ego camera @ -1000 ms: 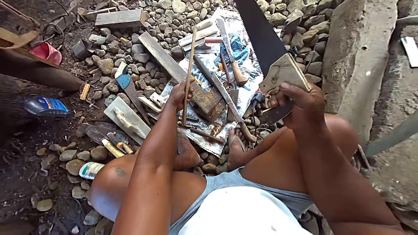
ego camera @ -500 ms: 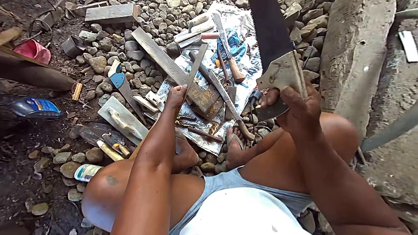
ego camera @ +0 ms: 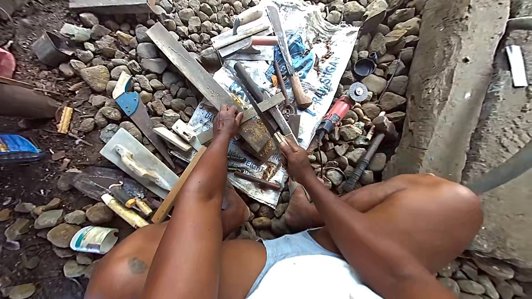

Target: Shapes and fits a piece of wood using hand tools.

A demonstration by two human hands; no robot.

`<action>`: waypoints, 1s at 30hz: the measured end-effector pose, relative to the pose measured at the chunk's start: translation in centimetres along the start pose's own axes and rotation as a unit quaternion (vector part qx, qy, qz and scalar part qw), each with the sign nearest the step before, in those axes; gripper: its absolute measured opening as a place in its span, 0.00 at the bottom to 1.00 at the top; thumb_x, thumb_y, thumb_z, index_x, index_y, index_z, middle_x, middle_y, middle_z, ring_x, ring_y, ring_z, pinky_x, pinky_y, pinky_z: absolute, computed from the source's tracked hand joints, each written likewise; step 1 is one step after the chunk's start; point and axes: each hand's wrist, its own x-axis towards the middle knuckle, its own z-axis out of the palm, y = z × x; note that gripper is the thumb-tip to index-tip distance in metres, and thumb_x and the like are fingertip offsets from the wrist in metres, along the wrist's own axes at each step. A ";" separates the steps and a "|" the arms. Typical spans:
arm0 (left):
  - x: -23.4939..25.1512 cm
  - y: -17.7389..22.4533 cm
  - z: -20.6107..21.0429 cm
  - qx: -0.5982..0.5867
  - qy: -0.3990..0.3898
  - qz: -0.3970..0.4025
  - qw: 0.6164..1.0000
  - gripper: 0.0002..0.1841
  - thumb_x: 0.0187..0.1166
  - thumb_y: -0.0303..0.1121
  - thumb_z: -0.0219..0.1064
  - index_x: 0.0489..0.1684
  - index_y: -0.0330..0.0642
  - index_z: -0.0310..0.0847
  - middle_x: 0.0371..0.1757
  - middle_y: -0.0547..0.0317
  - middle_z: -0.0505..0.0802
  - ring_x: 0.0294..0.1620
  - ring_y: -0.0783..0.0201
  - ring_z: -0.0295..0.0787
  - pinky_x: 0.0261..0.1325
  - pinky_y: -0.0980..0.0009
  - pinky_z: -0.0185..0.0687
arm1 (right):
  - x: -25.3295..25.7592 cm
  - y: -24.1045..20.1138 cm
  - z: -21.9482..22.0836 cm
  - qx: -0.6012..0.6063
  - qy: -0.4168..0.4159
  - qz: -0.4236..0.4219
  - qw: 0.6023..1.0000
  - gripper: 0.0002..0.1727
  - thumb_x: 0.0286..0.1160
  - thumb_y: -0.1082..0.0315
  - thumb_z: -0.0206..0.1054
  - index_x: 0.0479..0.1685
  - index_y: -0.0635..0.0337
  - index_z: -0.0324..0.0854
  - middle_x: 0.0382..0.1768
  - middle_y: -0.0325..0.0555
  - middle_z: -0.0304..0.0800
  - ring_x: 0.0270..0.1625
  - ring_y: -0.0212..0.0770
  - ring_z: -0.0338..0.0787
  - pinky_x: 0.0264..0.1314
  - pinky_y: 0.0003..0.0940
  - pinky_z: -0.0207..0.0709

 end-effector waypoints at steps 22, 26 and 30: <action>0.6 1.8 4.1 0.067 0.076 -0.148 0.984 0.42 0.81 0.74 0.38 0.97 0.70 0.47 0.98 0.50 0.46 0.95 0.34 0.38 0.80 0.21 0.43 | 1.0 0.9 1.2 -0.128 -0.011 0.000 0.992 0.29 0.92 0.45 0.53 0.87 0.42 0.72 0.35 0.52 0.91 0.26 0.46 0.84 0.37 0.51 0.83; 0.8 2.3 4.3 0.081 0.046 -0.158 0.983 0.43 0.81 0.76 0.34 0.98 0.72 0.42 0.99 0.52 0.42 0.96 0.31 0.34 0.81 0.17 0.34 | 0.8 0.7 0.9 -0.136 -0.014 -0.006 0.991 0.28 0.92 0.45 0.52 0.87 0.41 0.72 0.33 0.52 0.89 0.25 0.46 0.83 0.35 0.51 0.82; 0.9 2.3 4.2 0.084 0.025 -0.153 0.984 0.40 0.85 0.72 0.33 0.98 0.71 0.37 0.99 0.52 0.37 0.95 0.29 0.30 0.79 0.14 0.32 | -1.0 1.5 -0.5 -0.151 -0.023 -0.005 0.988 0.28 0.92 0.43 0.52 0.88 0.36 0.72 0.33 0.47 0.90 0.27 0.42 0.84 0.38 0.50 0.83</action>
